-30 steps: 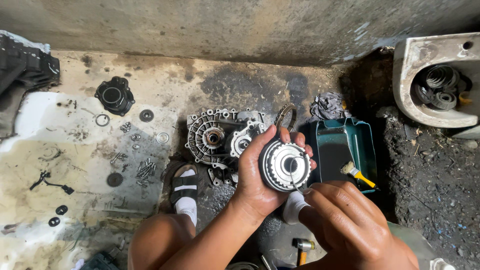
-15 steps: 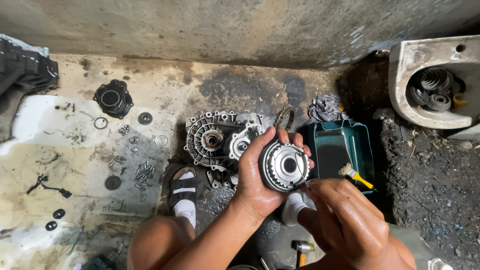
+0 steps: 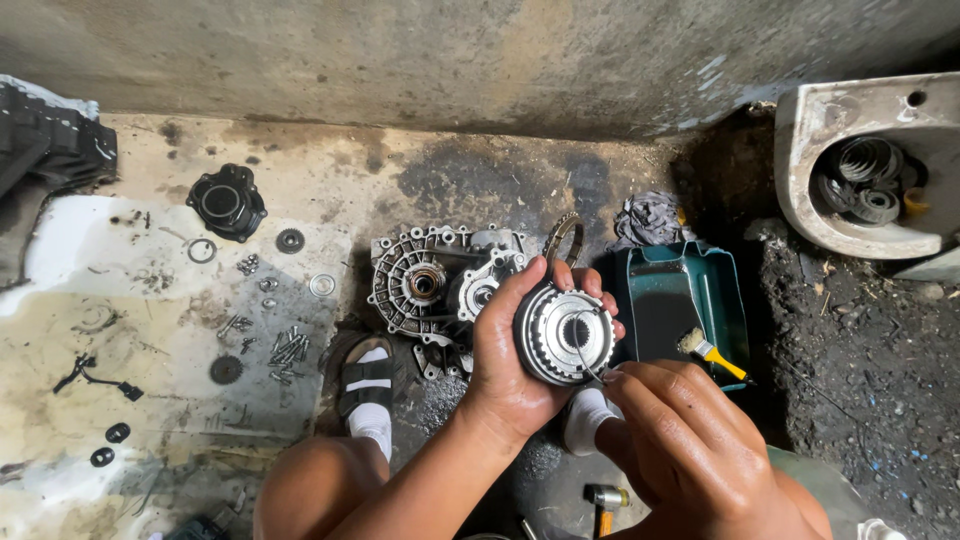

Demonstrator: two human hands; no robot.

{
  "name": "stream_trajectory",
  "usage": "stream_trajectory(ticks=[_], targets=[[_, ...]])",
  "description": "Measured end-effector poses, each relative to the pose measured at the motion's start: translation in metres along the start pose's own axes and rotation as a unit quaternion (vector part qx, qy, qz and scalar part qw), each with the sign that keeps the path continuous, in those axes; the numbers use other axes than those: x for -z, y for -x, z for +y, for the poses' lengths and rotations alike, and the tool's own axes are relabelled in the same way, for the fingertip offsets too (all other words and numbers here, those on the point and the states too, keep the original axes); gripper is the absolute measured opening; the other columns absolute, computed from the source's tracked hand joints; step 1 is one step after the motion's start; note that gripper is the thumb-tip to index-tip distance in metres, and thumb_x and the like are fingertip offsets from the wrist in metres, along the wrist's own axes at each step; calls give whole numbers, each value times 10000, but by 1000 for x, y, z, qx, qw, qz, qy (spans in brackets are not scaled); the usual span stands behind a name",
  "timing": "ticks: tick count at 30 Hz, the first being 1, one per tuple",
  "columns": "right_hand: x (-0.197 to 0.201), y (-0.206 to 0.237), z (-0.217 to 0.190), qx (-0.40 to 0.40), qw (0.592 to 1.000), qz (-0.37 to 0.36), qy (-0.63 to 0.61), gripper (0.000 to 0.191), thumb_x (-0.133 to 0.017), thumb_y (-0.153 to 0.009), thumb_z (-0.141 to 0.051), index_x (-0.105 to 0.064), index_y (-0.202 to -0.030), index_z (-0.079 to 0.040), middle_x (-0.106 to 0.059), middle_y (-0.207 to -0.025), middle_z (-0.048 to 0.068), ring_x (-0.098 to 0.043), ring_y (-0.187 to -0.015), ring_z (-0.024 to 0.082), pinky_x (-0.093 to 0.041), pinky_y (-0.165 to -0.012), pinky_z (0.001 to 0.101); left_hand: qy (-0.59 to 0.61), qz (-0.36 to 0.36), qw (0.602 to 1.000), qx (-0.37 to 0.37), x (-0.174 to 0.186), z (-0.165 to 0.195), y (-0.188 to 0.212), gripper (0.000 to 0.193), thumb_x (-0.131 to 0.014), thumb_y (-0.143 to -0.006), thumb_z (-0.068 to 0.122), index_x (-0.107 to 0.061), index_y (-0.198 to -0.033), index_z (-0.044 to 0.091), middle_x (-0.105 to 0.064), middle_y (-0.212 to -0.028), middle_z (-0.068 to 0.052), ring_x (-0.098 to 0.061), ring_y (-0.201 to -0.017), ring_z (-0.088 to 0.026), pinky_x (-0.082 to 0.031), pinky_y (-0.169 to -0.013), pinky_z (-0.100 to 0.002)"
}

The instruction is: The person sits on the floor and assembles a cylindrical engine component by hand. They insert a small metal ring into a groove, rotate the part to check fit, and repeatedly adjust the ring with both hands.

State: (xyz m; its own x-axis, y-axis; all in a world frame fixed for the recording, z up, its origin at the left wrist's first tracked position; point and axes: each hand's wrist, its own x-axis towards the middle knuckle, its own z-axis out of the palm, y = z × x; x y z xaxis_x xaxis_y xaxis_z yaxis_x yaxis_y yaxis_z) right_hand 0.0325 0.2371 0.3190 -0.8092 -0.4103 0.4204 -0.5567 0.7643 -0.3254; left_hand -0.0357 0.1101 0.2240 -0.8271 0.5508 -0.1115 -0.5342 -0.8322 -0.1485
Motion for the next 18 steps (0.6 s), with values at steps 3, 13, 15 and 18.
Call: stream_trajectory(ticks=[3,13,15,18], targets=[[1,1,1,9,1000,-13,2,490,-862,-598,-7,-653,-1033,77,-683,-975,192,-691,-869,326,-570,-755,380,-1,-9,1000,0,-1,-2,0,295,-587,-1035,357,-557,-925,85,-565,-977,-102,-604,-960,-267,-569,-876,-411],[13,5,6,-71,990,40,-112,203,-737,-786,57,-640,-963,83,-651,-1146,240,-677,-1088,320,-553,-927,410,-10,5,1000,11,1,-6,3,276,-590,-1026,356,-573,-943,93,-585,-999,-107,-629,-961,-278,-573,-863,-431],[21,8,8,-136,969,65,-195,120,-667,-802,62,-599,-900,65,-583,-1307,320,-607,-1241,377,-501,-1043,462,-16,20,1000,11,2,-8,4,279,-589,-1033,357,-572,-944,93,-587,-1005,-108,-639,-974,-280,-574,-873,-442],[25,11,18,-129,941,83,-303,80,-562,-939,43,-526,-1011,46,-475,-1447,339,-525,-1390,389,-427,-1181,497,-12,6,1000,16,4,-14,4,277,-587,-1036,356,-577,-948,93,-594,-1010,-111,-639,-962,-284,-573,-869,-441]])
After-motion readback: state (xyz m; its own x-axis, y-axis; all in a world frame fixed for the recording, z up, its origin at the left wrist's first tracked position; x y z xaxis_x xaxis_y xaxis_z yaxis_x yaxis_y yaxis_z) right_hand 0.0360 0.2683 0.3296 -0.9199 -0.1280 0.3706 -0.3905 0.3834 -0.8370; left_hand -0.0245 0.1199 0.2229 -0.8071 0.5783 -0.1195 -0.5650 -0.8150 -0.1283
